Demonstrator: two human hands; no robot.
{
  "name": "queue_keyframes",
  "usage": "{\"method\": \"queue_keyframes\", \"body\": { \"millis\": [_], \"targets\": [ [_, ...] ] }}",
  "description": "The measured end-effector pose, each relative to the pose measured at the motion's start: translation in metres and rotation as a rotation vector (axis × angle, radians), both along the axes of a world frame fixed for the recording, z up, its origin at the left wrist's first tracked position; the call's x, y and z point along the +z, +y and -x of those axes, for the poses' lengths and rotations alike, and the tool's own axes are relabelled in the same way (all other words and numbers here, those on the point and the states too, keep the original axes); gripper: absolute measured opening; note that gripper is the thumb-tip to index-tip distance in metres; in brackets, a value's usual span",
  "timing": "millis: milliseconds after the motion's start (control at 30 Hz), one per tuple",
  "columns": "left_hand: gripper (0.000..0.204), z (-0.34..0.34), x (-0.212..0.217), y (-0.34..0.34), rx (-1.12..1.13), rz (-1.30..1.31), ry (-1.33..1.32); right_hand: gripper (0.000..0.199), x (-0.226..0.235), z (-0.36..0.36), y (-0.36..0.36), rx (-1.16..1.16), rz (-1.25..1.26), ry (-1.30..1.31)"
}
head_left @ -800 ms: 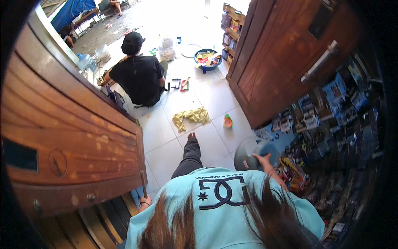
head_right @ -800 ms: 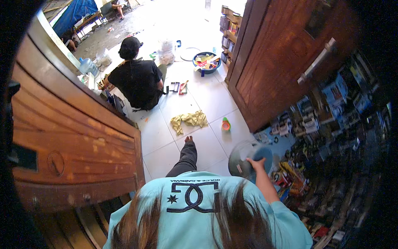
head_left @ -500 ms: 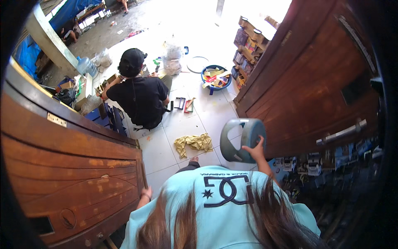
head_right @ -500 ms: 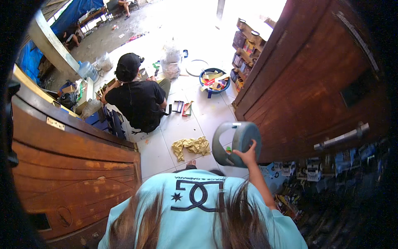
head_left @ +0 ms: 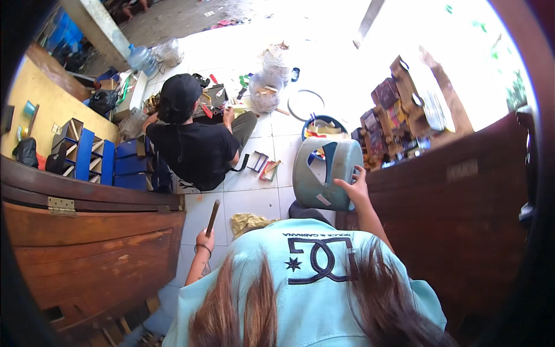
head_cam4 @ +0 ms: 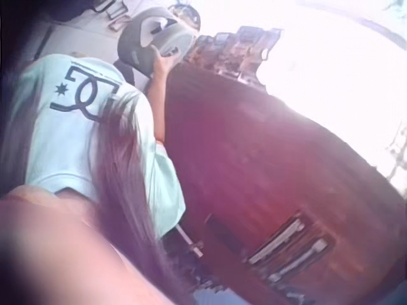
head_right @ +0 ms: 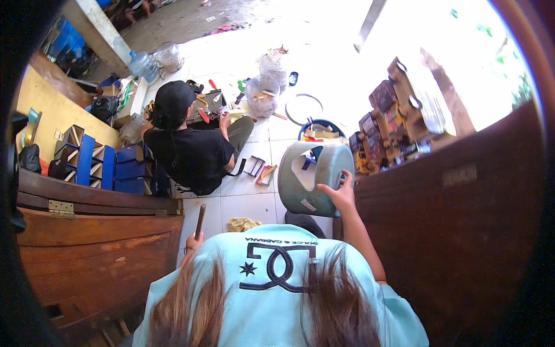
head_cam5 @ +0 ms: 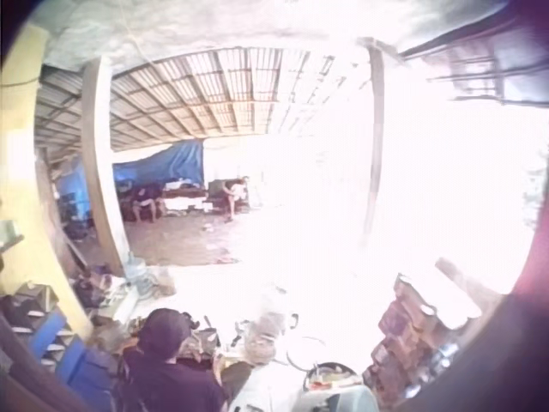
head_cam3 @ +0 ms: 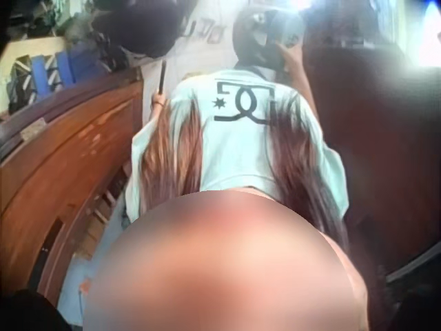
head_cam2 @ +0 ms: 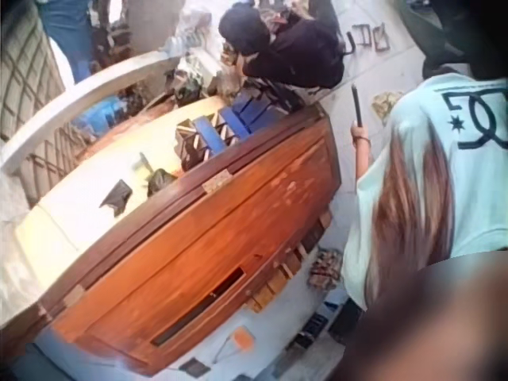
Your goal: The person sits on the floor and uses a hammer to split small wooden blocks on a cutting board. They retrieve blocks from a large plastic jar, place them on the board, and strike them to create smaller pieces.
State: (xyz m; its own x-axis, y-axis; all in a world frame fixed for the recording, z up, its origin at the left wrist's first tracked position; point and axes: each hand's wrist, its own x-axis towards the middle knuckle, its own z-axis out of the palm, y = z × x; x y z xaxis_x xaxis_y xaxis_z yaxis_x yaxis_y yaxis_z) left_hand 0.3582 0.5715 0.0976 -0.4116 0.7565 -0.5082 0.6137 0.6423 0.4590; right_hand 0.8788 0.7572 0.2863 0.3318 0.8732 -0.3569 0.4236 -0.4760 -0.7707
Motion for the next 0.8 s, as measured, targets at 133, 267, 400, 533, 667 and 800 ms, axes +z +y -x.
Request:
{"method": "queue_keyframes", "body": {
  "millis": [133, 267, 400, 533, 667, 800],
  "targets": [
    [0.036, -0.042, -0.063, -0.047, 0.276, 0.165, -0.146, 0.113, 0.009, -0.022, 0.110, 0.235, 0.047, -0.113],
    [0.031, -0.103, -0.097, -0.096, 0.532, 0.167, -0.262, 0.111, 0.004, -0.012, 0.202, 0.441, 0.069, -0.285],
    [0.032, -0.140, -0.125, -0.091, 0.622, 0.105, -0.291, 0.110, -0.011, 0.024, 0.271, 0.660, 0.042, -0.320],
    [0.032, -0.137, -0.142, -0.049, 0.592, 0.033, -0.336, 0.110, -0.030, 0.067, 0.319, 0.876, -0.047, -0.483],
    [0.033, -0.130, -0.129, -0.001, 0.575, 0.017, -0.284, 0.112, -0.044, 0.107, 0.356, 1.027, -0.105, -0.595],
    [0.035, -0.136, -0.089, 0.041, 0.636, -0.104, -0.275, 0.115, -0.044, 0.146, 0.390, 1.196, -0.110, -0.698]
  ]
}}
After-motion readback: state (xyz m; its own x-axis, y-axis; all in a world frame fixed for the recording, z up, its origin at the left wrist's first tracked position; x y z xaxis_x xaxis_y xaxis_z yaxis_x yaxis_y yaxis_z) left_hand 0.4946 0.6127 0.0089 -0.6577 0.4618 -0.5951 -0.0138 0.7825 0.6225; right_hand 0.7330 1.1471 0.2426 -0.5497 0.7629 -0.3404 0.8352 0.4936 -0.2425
